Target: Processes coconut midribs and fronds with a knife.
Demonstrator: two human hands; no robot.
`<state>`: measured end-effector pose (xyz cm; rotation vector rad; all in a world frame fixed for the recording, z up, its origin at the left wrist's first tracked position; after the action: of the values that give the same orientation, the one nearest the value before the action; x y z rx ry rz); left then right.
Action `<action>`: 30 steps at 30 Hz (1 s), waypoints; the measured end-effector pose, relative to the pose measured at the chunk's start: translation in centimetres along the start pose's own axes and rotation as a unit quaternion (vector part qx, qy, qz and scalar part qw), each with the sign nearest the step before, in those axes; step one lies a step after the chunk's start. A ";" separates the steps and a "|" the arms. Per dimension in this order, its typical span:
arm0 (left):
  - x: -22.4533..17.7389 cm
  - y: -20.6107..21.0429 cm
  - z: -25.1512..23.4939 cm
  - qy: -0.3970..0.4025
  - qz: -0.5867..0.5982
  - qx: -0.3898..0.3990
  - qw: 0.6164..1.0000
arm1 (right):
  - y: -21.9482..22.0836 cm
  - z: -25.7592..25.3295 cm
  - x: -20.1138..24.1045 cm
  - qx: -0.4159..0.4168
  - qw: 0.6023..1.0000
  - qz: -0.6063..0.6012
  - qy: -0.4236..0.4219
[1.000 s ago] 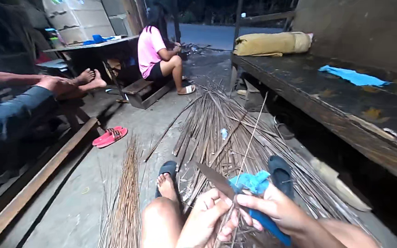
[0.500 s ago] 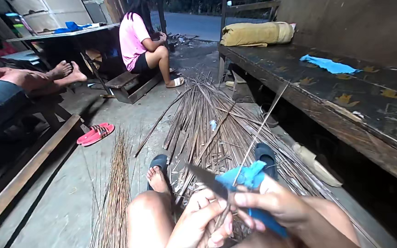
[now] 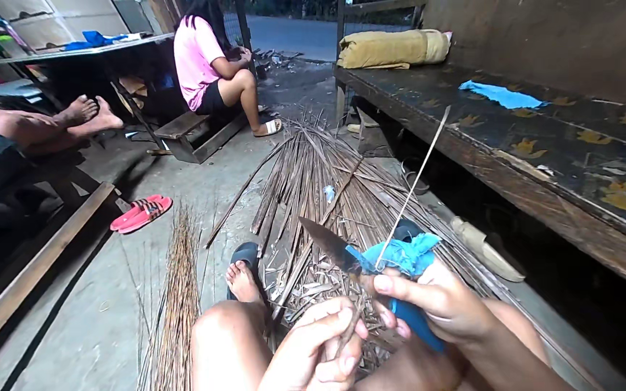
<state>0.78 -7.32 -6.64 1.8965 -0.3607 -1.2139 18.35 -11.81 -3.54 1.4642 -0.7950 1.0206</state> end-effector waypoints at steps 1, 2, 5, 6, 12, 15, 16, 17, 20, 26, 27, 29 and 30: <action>0.0 0.0 -0.1 0.001 0.000 -0.003 1.000 | 0.0 -0.1 0.0 -0.001 1.000 -0.002 0.000; 0.0 0.0 -0.2 0.003 -0.004 -0.006 1.000 | -0.1 -0.3 0.1 -0.002 1.000 -0.002 -0.002; -0.1 -0.1 -0.3 0.002 -0.009 -0.009 1.000 | -0.3 -0.7 0.2 -0.015 1.000 0.001 -0.015; -0.2 0.0 -0.2 0.000 -0.006 -0.007 1.000 | -0.4 -0.8 0.5 -0.031 0.999 0.006 -0.026; -0.1 0.0 -0.2 -0.007 0.011 -0.014 1.000 | -1.5 -1.2 2.3 -0.097 0.994 -0.001 -0.057; -0.2 -0.2 -0.3 -0.009 0.019 0.004 1.000 | -2.3 -1.5 3.0 -0.103 0.992 0.013 -0.064; -0.2 -0.2 -0.3 -0.009 0.019 0.004 1.000 | -2.6 -1.6 3.3 -0.108 0.992 0.022 -0.068; -0.2 -0.2 -0.3 -0.009 0.019 0.001 1.000 | -2.9 -1.7 3.7 -0.110 0.991 0.031 -0.069; -0.2 -0.4 -0.4 -0.007 0.021 -0.007 1.000 | -3.3 -1.8 4.7 -0.108 0.991 0.059 -0.061; -0.3 -0.5 -0.6 -0.003 0.014 0.001 1.000 | -3.6 -2.2 6.4 -0.115 0.986 0.096 -0.067; -0.4 -0.6 -0.5 -0.004 0.015 0.004 1.000 | -4.1 -2.2 6.9 -0.135 0.982 0.101 -0.081; -0.6 -0.8 -0.1 -0.005 0.014 0.001 1.000 | -5.7 -2.0 8.5 -0.205 0.966 0.106 -0.118; -0.7 -0.9 0.1 -0.004 0.012 -0.002 1.000 | -6.6 -1.8 9.4 -0.240 0.957 0.105 -0.127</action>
<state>0.18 -6.42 -6.98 1.8794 -0.3852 -1.2059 27.79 -8.44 2.43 1.1122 -1.3071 0.7278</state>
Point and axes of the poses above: each hand's wrist, its own z-axis away from the middle knuckle, its own y-axis out of the palm, x = y × z, the point moved 2 cm from there along -z, towards the middle knuckle, and after that the axes turned 14 degrees about y, right-handed, at the moved point
